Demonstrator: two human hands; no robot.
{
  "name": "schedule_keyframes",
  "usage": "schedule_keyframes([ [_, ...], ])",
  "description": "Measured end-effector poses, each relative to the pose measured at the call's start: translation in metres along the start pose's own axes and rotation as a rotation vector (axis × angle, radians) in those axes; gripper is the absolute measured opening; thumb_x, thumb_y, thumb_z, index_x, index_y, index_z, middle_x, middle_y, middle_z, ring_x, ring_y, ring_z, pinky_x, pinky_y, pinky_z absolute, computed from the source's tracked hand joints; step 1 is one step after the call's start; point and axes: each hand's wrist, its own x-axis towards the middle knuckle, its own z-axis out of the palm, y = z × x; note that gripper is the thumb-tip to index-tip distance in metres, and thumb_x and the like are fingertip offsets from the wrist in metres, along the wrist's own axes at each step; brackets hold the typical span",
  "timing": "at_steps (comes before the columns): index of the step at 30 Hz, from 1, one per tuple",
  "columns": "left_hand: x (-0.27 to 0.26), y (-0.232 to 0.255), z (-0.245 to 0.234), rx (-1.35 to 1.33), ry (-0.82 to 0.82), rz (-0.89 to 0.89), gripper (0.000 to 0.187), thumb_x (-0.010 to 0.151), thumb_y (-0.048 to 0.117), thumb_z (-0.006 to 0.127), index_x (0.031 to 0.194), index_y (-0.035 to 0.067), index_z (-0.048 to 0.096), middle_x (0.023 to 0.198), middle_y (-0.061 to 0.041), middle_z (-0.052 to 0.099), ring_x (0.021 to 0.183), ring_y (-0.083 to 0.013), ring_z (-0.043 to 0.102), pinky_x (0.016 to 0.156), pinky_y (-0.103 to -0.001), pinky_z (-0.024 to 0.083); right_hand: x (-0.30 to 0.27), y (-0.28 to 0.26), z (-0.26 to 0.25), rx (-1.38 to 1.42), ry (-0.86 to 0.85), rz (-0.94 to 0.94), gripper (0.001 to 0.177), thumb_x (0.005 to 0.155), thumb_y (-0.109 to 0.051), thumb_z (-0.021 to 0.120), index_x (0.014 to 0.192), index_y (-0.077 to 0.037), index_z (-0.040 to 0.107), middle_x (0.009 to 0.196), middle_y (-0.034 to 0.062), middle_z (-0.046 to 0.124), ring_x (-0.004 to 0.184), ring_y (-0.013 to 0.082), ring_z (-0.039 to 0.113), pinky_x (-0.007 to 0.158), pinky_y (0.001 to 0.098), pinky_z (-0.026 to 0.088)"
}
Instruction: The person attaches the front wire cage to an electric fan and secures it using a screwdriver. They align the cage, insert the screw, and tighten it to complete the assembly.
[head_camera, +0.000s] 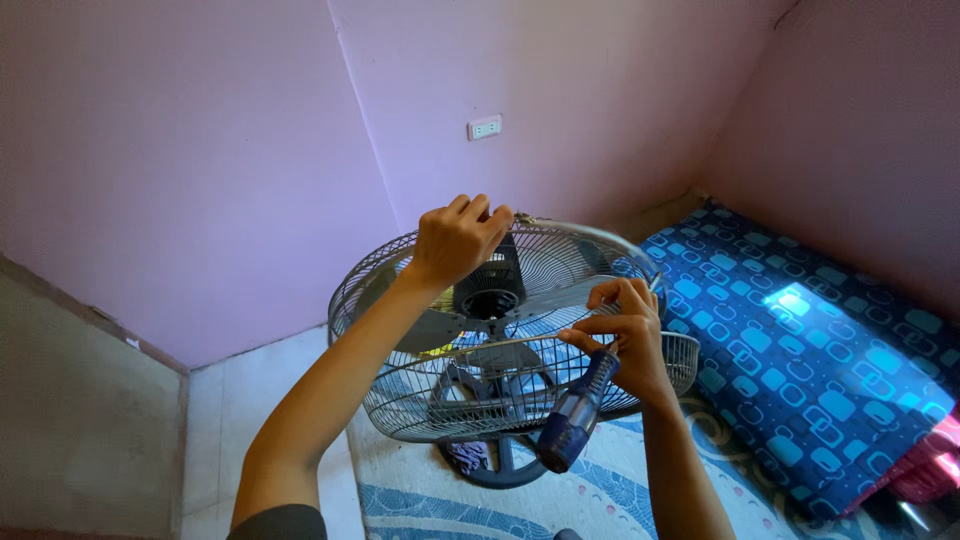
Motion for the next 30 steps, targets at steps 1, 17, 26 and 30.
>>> schedule_keyframes([
  [1, -0.001, -0.002, 0.000, -0.001, -0.012, 0.006, 0.015, 0.096, 0.026, 0.076, 0.090, 0.014, 0.068, 0.068, 0.001, 0.058, 0.060, -0.0112, 0.058, 0.042, -0.026, 0.043, 0.001, 0.000, 0.000, -0.005, -0.001, -0.001, 0.032, 0.065, -0.046, 0.089, 0.076, -0.017, 0.084, 0.096, -0.0007, 0.060, 0.105, 0.0209, 0.047, 0.097, 0.0433, 0.032],
  [17, 0.002, 0.005, -0.011, -0.028, 0.062, -0.048, 0.017, 0.090, 0.024, 0.078, 0.082, 0.015, 0.066, 0.067, 0.001, 0.053, 0.063, -0.0137, 0.057, 0.044, -0.029, 0.043, 0.009, 0.007, 0.001, 0.028, 0.027, 0.008, 0.032, 0.067, -0.045, 0.088, 0.077, -0.015, 0.083, 0.097, 0.0001, 0.058, 0.105, 0.0216, 0.045, 0.096, 0.0432, 0.033],
  [26, 0.002, 0.004, -0.011, -0.096, -0.011, -0.060, 0.013, 0.089, 0.026, 0.078, 0.088, 0.015, 0.072, 0.073, 0.000, 0.060, 0.068, -0.0142, 0.061, 0.050, -0.029, 0.048, 0.020, 0.022, 0.007, -0.007, 0.058, 0.002, 0.035, 0.066, -0.047, 0.087, 0.079, -0.015, 0.083, 0.102, 0.0008, 0.059, 0.105, 0.0225, 0.045, 0.094, 0.0434, 0.033],
  [30, -0.001, -0.003, -0.015, -0.184, -0.075, -0.063, 0.021, 0.085, 0.030, 0.079, 0.093, 0.012, 0.072, 0.077, 0.000, 0.063, 0.070, -0.0152, 0.063, 0.053, -0.030, 0.051, 0.026, 0.031, 0.012, -0.014, 0.070, -0.001, 0.033, 0.068, -0.047, 0.087, 0.077, -0.015, 0.083, 0.105, 0.0020, 0.061, 0.110, 0.0230, 0.047, 0.098, 0.0444, 0.032],
])
